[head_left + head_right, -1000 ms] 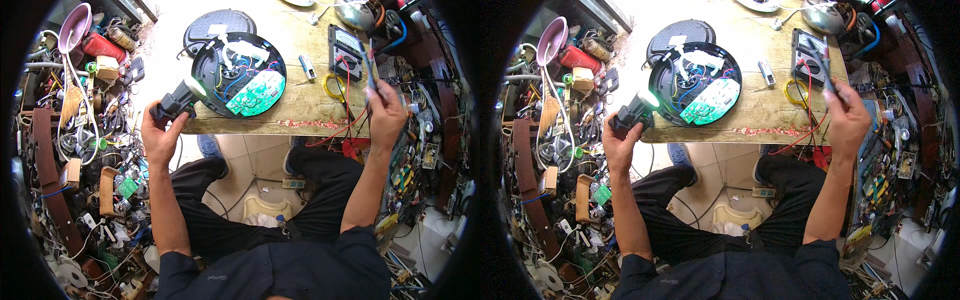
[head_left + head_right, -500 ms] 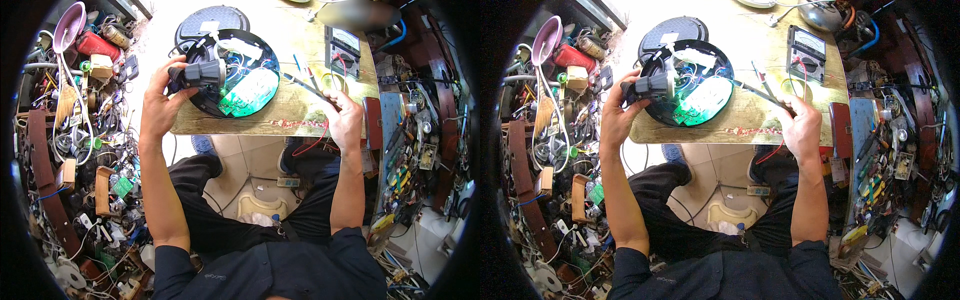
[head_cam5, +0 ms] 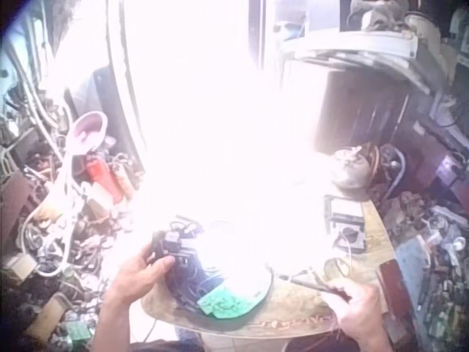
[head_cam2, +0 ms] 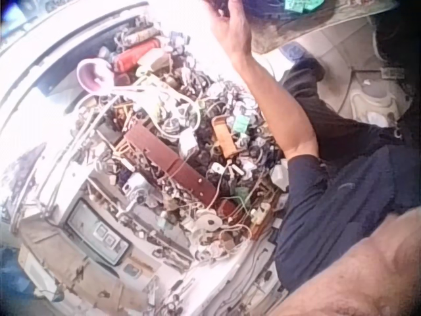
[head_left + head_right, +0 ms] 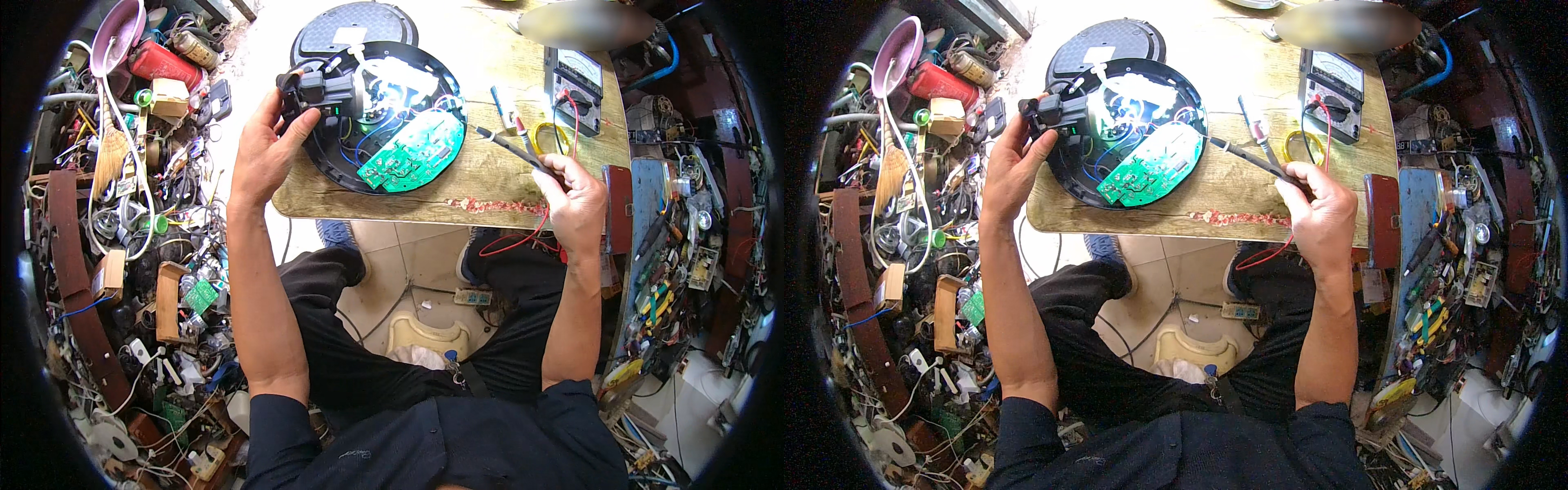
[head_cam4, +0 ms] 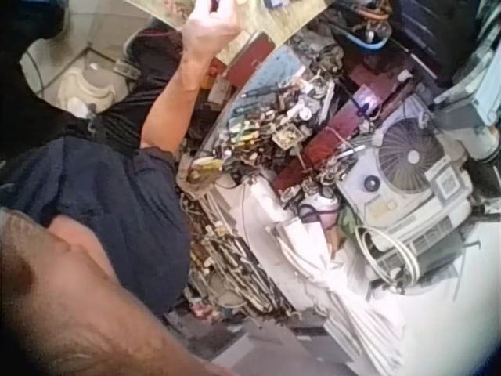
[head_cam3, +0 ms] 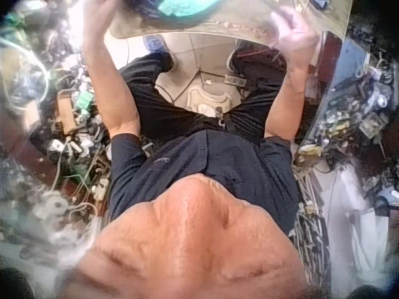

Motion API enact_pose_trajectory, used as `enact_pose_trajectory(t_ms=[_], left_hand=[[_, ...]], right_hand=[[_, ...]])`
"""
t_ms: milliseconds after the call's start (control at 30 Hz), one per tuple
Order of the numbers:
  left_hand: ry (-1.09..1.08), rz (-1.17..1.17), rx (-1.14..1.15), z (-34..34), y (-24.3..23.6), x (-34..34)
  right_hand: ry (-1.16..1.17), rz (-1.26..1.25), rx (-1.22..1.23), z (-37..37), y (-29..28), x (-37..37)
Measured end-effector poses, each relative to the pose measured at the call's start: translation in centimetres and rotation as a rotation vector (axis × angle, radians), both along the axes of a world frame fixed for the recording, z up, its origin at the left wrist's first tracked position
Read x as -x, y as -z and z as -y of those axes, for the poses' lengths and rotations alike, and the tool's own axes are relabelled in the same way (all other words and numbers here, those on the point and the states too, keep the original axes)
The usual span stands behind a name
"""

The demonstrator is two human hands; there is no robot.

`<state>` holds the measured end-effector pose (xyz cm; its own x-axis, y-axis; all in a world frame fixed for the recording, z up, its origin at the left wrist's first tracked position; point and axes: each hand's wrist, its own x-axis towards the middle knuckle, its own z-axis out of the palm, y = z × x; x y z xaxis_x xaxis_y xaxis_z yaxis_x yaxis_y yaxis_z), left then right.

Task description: The person sits on the floor in a cluttered workshop and uses a multimeter to test a small electronic device and a circuit board. They probe various points on the board and device while holding the multimeter probes.

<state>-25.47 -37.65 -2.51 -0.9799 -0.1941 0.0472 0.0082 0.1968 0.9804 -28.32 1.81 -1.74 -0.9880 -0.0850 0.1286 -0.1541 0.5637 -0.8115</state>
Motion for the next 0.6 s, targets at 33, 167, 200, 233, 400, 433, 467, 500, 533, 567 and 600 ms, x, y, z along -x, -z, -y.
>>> enact_pose_trajectory(t_ms=[33,167,200,233,400,433,467,500,533,567,600], left_hand=[[0.017,-0.004,-0.002,0.1,0.2,0.1],[0.025,-0.025,-0.038,0.0,0.4,0.8],[0.017,-0.032,-0.026,-0.1,0.4,1.0],[0.008,-0.038,-0.014,-0.2,0.4,1.1],[-0.002,-0.008,-0.032,-0.4,0.0,0.8],[-0.013,-0.025,-0.023,-0.5,-0.2,0.8],[-0.019,-0.005,-0.016,-0.4,-0.4,0.7],[-0.061,-0.037,0.045,-0.4,-0.3,0.7],[-0.102,-0.07,0.105,-0.4,0.0,0.6],[-0.137,-0.105,0.162,-0.8,-0.2,0.8],[-0.209,-0.193,0.331,-1.3,-0.6,0.8]], right_hand=[[-0.002,0.002,-0.005,0.1,0.0,-0.1],[-0.033,-0.031,-0.025,0.0,0.2,-0.2],[-0.046,-0.031,-0.021,0.0,0.3,-0.3],[-0.059,-0.031,-0.017,0.1,0.3,-0.3],[-0.091,0.007,0.031,0.7,0.3,-0.6],[-0.091,0.004,0.024,0.7,0.2,-0.7],[-0.092,0.002,0.019,0.7,0.1,-0.7],[-0.094,-0.001,0.014,0.8,0.0,-0.7],[-0.096,0.002,0.029,0.9,0.0,-0.8],[-0.091,0.002,0.039,0.8,-0.1,-0.8],[-0.085,0.002,0.05,0.8,-0.2,-0.9]])
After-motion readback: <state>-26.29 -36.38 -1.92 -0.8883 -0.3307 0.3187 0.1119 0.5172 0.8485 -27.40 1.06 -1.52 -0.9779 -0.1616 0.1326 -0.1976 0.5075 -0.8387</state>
